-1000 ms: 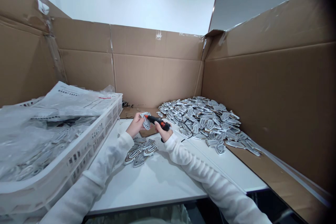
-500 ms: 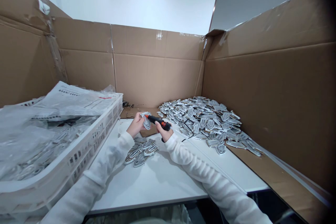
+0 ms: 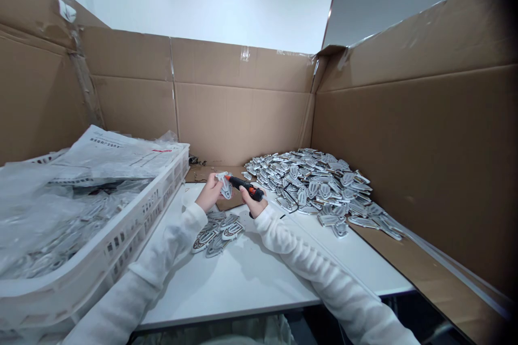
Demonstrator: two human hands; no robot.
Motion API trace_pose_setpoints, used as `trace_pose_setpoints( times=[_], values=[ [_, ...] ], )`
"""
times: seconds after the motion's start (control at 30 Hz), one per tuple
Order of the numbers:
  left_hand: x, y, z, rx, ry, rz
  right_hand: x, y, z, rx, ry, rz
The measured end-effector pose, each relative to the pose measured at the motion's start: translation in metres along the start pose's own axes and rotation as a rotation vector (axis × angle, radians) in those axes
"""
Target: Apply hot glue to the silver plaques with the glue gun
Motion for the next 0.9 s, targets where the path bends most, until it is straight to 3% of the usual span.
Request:
trace_pose_setpoints(
  times=[0.1,0.3,0.43,0.53,0.63,0.9],
  values=[
    [0.001,-0.005,0.004,-0.032,-0.022,0.029,0.002,0.001,0.001,-0.052,0.064,0.016],
    [-0.001,-0.010,0.008,-0.177,-0.079,0.109,0.005,0.017,0.012,-0.348,0.176,0.281],
    [0.001,-0.009,0.009,-0.079,0.040,-0.033,-0.005,0.021,0.016,-0.432,0.052,0.599],
    [0.004,-0.009,0.008,-0.019,0.115,-0.187,-0.014,0.018,0.014,-0.436,-0.084,0.720],
    [0.005,-0.009,0.007,0.019,0.112,-0.255,-0.019,0.015,0.010,-0.411,-0.150,0.747],
    [0.003,-0.011,0.006,0.057,0.077,-0.202,-0.023,0.019,0.011,-0.381,-0.175,0.717]
  ],
)
Point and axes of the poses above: each hand's wrist, its own z-axis towards the middle knuckle, its own x-axis out of the back of the hand, y = z × x, the point moved 3 cm from there along z, towards the middle knuckle, and after that the axes turned 4 degrees about x, right-handed, at the moved point
